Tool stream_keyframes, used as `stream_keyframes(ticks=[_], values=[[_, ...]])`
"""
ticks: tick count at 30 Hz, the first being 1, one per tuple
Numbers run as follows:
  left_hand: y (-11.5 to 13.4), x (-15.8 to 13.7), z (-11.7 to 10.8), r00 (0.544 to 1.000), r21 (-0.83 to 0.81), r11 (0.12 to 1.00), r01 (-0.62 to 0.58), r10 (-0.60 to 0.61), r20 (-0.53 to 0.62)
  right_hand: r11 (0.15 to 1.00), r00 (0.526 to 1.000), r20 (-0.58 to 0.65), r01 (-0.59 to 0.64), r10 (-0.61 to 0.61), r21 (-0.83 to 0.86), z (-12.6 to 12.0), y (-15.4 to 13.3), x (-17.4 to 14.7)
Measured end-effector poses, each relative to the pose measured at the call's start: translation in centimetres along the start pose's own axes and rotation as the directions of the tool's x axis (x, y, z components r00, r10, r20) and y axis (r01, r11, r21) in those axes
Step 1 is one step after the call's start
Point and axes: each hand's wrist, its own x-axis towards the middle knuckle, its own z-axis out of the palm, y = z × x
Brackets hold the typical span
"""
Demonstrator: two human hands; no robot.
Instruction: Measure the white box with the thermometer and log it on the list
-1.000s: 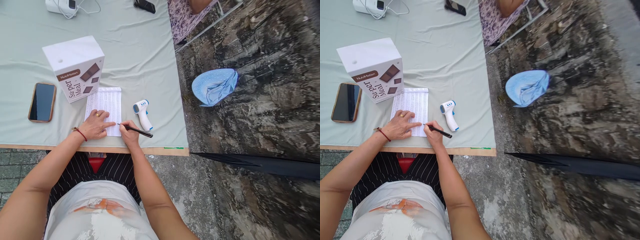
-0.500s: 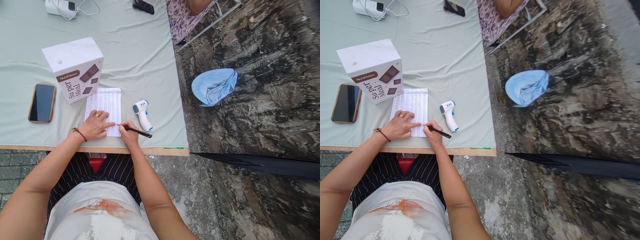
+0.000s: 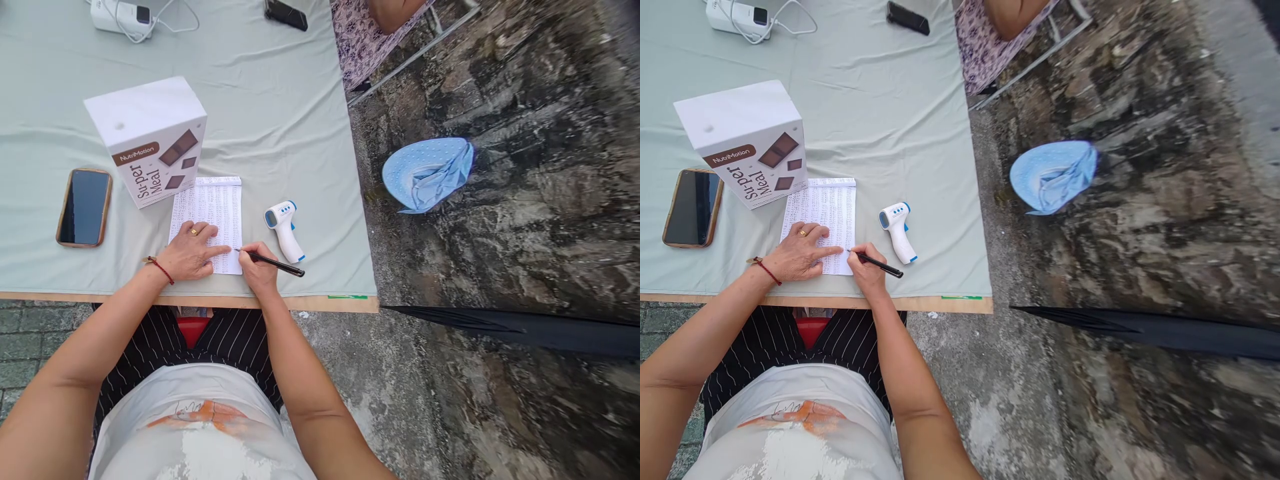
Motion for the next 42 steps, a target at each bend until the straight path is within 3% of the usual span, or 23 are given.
stream_keyframes(ticks=[42], values=[[-0.21, -0.09, 0.43, 1.0, 0.036, 0.999, -0.011, 0.012, -0.013, 0.999, 0.999, 0.005, 0.033, -0.033, -0.009, -0.05, -0.04, -0.05]])
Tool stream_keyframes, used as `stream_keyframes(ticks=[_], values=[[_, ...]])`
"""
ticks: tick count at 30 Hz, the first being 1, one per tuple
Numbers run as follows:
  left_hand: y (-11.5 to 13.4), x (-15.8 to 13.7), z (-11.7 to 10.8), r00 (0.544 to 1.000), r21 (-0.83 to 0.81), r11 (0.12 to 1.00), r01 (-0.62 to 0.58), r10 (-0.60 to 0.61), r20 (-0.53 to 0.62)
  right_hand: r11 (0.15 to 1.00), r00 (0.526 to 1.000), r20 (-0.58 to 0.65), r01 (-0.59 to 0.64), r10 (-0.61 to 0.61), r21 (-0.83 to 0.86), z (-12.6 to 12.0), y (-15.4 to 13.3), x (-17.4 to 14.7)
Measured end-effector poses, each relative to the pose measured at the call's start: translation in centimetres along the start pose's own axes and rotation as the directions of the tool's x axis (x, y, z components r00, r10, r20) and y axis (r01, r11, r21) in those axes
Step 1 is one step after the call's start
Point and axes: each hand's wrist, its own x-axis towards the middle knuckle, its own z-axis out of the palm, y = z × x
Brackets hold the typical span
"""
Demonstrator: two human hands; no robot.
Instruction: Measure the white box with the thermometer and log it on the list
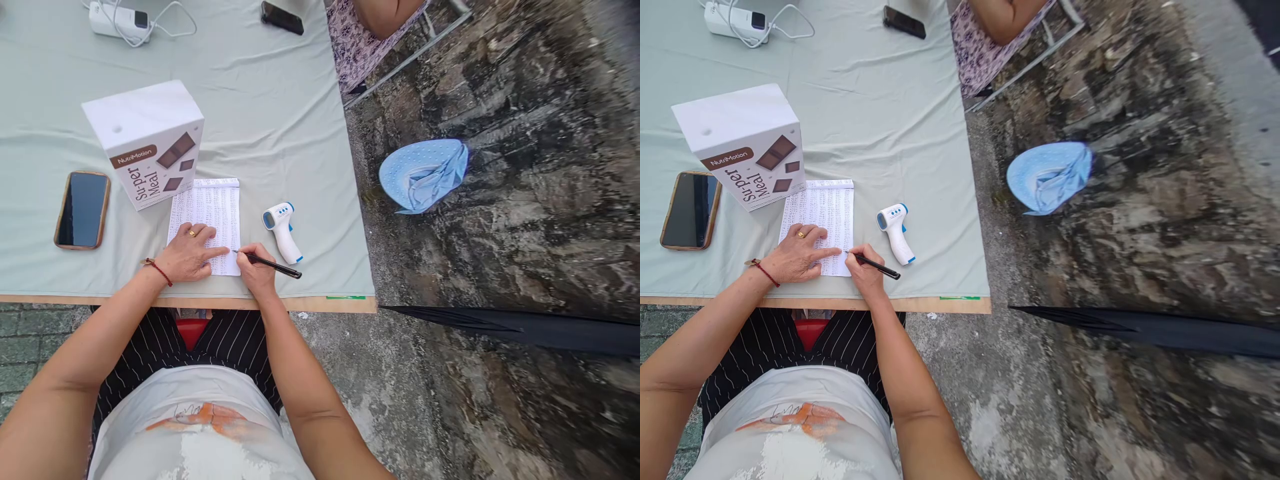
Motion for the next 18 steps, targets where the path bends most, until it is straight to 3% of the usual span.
stream_keyframes(ticks=[18], values=[[-0.02, 0.01, -0.03, 1.0, -0.065, 0.998, 0.019, -0.019, -0.005, 1.0, 1.0, 0.007, -0.006, 0.005, 0.03, -0.1, -0.03, 0.03]])
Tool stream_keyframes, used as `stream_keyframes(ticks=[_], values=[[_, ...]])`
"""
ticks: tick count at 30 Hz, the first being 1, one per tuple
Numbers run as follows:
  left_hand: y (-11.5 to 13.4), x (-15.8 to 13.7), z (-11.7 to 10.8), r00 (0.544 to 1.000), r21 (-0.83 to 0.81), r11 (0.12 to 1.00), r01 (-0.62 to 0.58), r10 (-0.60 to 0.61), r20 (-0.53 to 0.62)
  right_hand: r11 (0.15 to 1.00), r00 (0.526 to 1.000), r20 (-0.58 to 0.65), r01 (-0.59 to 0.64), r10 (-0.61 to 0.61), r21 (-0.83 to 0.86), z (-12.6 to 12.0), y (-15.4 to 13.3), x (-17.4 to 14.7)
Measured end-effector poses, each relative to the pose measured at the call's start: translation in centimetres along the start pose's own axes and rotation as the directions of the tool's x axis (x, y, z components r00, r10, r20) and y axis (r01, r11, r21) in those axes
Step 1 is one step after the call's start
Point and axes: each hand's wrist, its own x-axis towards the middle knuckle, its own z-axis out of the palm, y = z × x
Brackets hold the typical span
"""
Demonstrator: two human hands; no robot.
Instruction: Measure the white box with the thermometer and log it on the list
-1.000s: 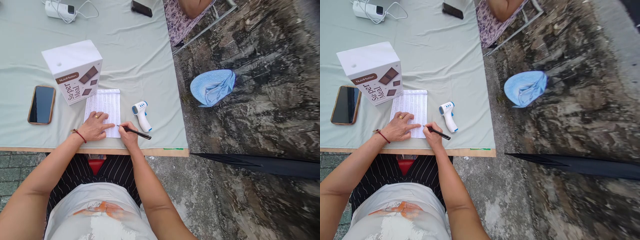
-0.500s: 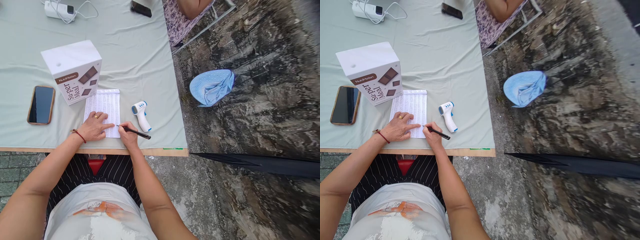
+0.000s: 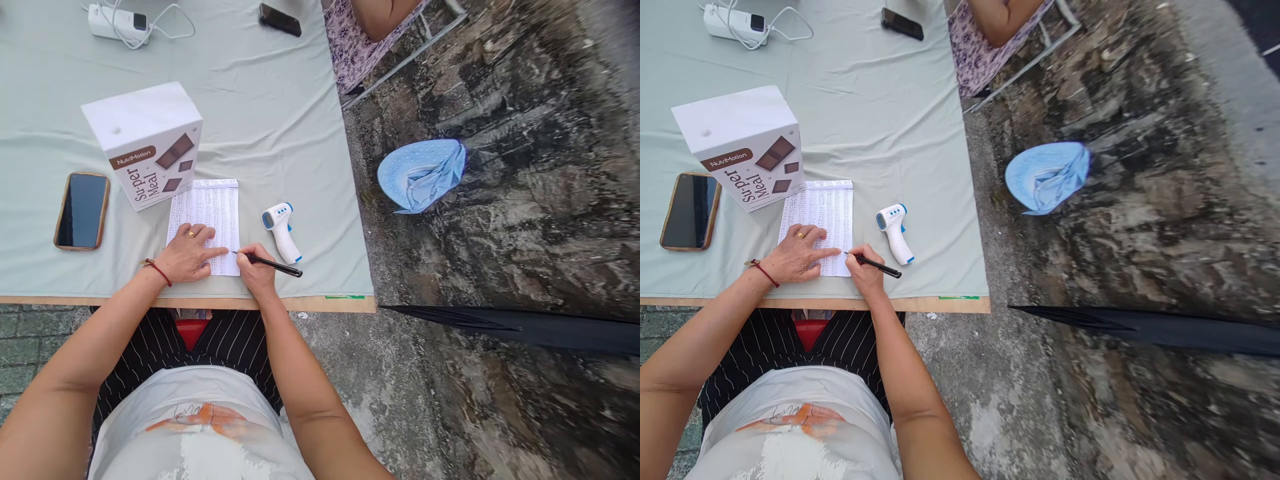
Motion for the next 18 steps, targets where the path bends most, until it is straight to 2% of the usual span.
stream_keyframes(ticks=[18], values=[[-0.01, 0.04, -0.01, 1.0, 0.035, 0.999, -0.009, 0.009, 0.005, 1.0, 1.0, -0.019, 0.007, -0.007, -0.019, 0.01, 0.35, -0.12]])
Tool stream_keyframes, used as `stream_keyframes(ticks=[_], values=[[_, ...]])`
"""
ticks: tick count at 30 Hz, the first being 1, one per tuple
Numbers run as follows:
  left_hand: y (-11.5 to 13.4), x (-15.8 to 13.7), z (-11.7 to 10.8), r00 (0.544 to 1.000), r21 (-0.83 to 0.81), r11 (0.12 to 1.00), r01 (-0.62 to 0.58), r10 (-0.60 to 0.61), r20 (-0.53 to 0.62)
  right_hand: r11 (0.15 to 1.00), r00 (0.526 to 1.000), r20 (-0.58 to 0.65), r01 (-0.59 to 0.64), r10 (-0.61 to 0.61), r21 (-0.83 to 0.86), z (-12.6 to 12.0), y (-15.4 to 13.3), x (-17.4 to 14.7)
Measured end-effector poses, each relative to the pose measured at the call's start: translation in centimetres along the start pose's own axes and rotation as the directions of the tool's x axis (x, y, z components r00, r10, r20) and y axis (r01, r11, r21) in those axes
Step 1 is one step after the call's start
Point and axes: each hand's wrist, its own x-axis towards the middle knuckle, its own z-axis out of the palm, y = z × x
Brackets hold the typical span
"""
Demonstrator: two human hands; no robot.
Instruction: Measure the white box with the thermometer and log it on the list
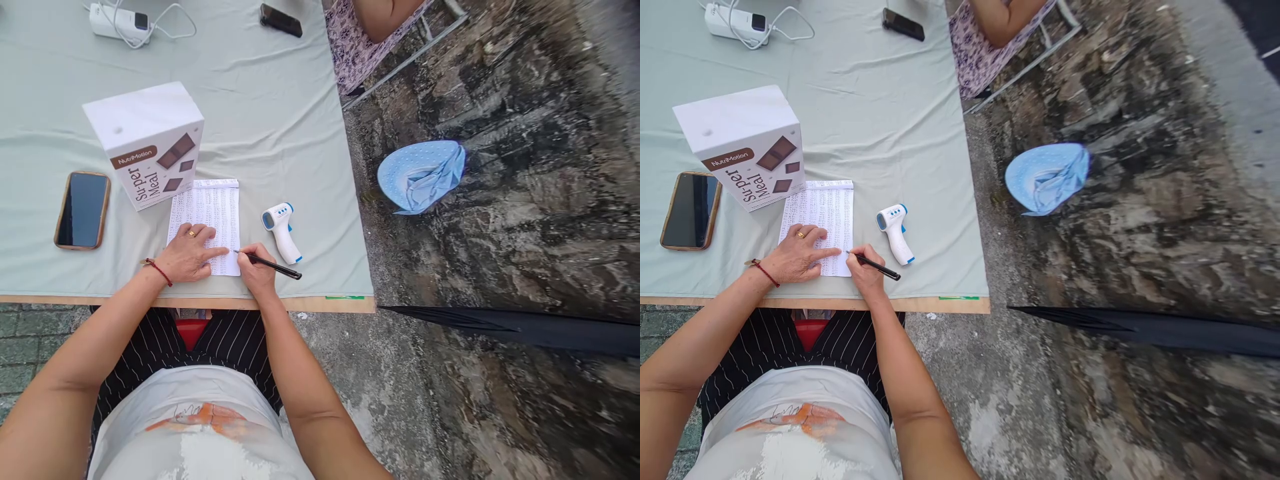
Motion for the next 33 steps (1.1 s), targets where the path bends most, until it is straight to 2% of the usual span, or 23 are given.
stream_keyframes(ticks=[10, 16, 27, 30, 33], values=[[-0.01, -0.02, 0.02, 1.0, -0.008, 1.0, 0.003, -0.003, 0.003, 1.0, 1.0, 0.01, -0.007, 0.007, -0.01, -0.02, 0.01, 0.04], [0.05, -0.01, -0.06, 1.0, 0.007, 1.0, 0.001, -0.001, 0.011, 1.0, 0.999, -0.047, -0.014, 0.014, -0.008, -0.04, 0.04, -0.09], [-0.02, -0.05, 0.05, 1.0, -0.038, 0.999, 0.009, -0.01, -0.005, 0.999, 1.0, -0.017, -0.02, 0.02, -0.046, -0.01, -0.12, -0.01], [-0.02, 0.01, 0.03, 1.0, -0.048, 0.999, 0.016, -0.017, -0.008, 1.0, 0.998, -0.057, -0.011, 0.01, -0.028, -0.01, -0.02, -0.12], [-0.55, -0.04, 0.04, 0.999, -0.107, 0.994, 0.026, -0.03, -0.035, 1.0, 0.988, -0.157, -0.013, 0.014, 0.009, -0.04, 0.03, -0.16]])
